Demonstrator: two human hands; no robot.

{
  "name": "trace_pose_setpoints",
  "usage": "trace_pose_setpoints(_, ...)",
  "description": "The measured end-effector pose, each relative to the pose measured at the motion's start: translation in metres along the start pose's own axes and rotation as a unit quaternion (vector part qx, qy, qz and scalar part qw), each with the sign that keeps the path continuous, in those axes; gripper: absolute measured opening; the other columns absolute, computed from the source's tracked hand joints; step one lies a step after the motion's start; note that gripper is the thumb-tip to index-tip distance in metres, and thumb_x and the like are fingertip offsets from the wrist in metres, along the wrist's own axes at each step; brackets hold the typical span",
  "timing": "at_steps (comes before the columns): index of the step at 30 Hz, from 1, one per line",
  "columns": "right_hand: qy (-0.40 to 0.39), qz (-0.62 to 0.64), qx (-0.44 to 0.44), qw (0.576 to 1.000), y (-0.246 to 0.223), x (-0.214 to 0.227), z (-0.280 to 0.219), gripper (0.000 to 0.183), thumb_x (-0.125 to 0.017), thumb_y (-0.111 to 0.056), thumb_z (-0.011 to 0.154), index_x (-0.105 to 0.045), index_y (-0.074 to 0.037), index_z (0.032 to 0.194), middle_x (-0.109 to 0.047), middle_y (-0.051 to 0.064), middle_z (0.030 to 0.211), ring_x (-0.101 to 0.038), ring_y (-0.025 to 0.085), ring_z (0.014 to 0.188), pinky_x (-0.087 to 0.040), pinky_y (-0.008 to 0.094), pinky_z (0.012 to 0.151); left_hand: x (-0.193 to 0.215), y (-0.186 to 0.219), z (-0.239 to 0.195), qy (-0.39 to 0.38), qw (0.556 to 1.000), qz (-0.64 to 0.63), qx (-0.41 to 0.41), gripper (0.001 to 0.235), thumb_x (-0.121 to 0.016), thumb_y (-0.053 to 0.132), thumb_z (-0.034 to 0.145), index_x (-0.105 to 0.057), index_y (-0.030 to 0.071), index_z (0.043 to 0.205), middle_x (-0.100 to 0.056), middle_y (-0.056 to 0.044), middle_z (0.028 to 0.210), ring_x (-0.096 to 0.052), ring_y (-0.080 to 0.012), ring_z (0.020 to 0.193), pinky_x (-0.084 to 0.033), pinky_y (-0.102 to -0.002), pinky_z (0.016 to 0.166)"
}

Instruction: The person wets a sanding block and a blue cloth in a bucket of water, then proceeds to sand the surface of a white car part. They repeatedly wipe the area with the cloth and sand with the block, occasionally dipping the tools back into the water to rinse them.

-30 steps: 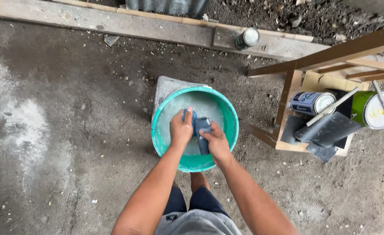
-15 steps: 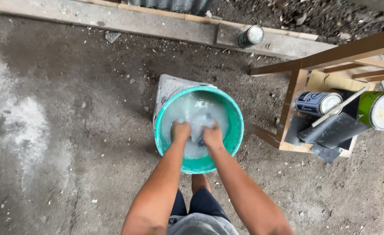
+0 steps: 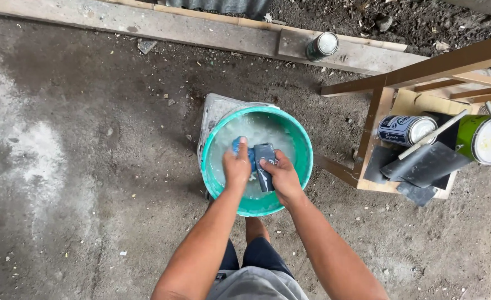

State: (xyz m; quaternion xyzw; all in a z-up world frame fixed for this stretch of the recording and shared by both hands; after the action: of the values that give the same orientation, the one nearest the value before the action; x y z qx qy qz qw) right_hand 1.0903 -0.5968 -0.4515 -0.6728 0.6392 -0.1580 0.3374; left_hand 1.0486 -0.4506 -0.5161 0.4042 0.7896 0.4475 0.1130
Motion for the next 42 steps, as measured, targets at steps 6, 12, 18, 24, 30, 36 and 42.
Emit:
trace_pose_setpoints(6, 0.131, -0.058, -0.003, 0.99, 0.027, 0.04, 0.052, 0.031, -0.064, -0.016, 0.096, -0.061, -0.003, 0.124, -0.073, 0.01, 0.103, -0.069, 0.018, 0.086, -0.055, 0.032, 0.077, 0.007, 0.009, 0.023, -0.015, 0.984, 0.17, -0.045, 0.054, -0.058, 0.047, 0.098, -0.069, -0.005, 0.11, -0.071, -0.029, 0.107, -0.066, -0.0474, 0.102, -0.05, -0.051, 0.089)
trace_pose_setpoints(12, 0.153, -0.192, -0.056, 0.968, 0.115, 0.076, 0.105, 0.047, -0.069, -0.023, 0.096, -0.058, 0.003, 0.133, -0.073, 0.013, 0.117, -0.07, 0.024, 0.106, -0.053, 0.035, 0.091, -0.015, -0.132, 0.062, -0.014, 0.962, 0.27, -0.039, 0.053, -0.071, 0.039, 0.097, -0.062, -0.006, 0.124, -0.062, -0.03, 0.121, -0.059, -0.0468, 0.111, -0.047, -0.052, 0.094)
trace_pose_setpoints(18, 0.08, 0.094, -0.035, 0.992, 0.055, 0.033, 0.057, 0.039, -0.057, -0.004, 0.085, -0.064, -0.003, 0.123, -0.075, 0.013, 0.103, -0.073, 0.027, 0.087, -0.061, 0.041, 0.077, -0.01, -0.04, -0.004, -0.122, 0.956, -0.169, 0.205, 0.031, -0.064, 0.02, 0.09, -0.065, 0.007, 0.118, -0.071, -0.011, 0.102, -0.068, -0.0201, 0.086, -0.055, -0.038, 0.077)
trace_pose_setpoints(24, -0.053, 0.073, -0.042, 0.995, 0.007, 0.016, 0.011, 0.022, -0.066, -0.01, 0.099, -0.065, 0.0, 0.119, -0.074, 0.009, 0.105, -0.07, 0.019, 0.092, -0.059, 0.035, 0.084, 0.007, -0.001, -0.029, -0.099, 0.98, -0.152, 0.079, 0.027, -0.081, 0.027, 0.093, -0.072, 0.002, 0.099, -0.067, 0.0, 0.088, -0.056, -0.0097, 0.077, -0.048, -0.029, 0.069)
trace_pose_setpoints(30, -0.065, 0.071, -0.027, 0.995, 0.012, 0.027, 0.017, 0.021, -0.064, -0.021, 0.103, -0.069, -0.003, 0.112, -0.072, 0.005, 0.098, -0.066, 0.012, 0.086, -0.056, 0.03, 0.079, 0.006, 0.017, -0.053, -0.098, 0.974, -0.174, 0.108, 0.025, -0.084, 0.022, 0.085, -0.071, 0.006, 0.099, -0.072, 0.004, 0.089, -0.064, -0.0049, 0.079, -0.052, -0.023, 0.071)
trace_pose_setpoints(36, -0.022, 0.032, -0.016, 0.999, 0.022, 0.032, 0.034, 0.019, -0.065, -0.019, 0.103, -0.072, -0.002, 0.106, -0.073, 0.005, 0.095, -0.064, 0.011, 0.084, -0.053, 0.028, 0.079, -0.017, 0.002, -0.049, -0.172, 0.974, -0.142, 0.033, 0.03, -0.085, 0.016, 0.082, -0.072, 0.006, 0.107, -0.072, 0.003, 0.09, -0.062, -0.0058, 0.078, -0.053, -0.025, 0.071)
trace_pose_setpoints(42, -0.041, 0.096, -0.102, 0.989, 0.004, 0.018, 0.006, 0.026, -0.059, -0.019, 0.097, -0.07, -0.001, 0.113, -0.076, 0.007, 0.1, -0.071, 0.016, 0.089, -0.059, 0.032, 0.083, -0.014, -0.018, -0.047, -0.157, 0.97, -0.181, 0.046, 0.026, -0.082, 0.014, 0.089, -0.072, 0.002, 0.109, -0.073, 0.001, 0.092, -0.062, -0.0072, 0.082, -0.052, -0.025, 0.075)
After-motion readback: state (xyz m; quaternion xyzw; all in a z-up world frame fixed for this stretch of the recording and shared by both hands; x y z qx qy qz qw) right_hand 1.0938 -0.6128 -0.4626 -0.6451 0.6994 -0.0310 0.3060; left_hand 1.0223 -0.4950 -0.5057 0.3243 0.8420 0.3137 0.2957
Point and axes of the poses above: each hand's wrist, its own z-axis towards the middle knuckle, its own x-axis out of the back of the hand, y = z × x, the point moved 8 cm from there along z, towards the middle knuckle
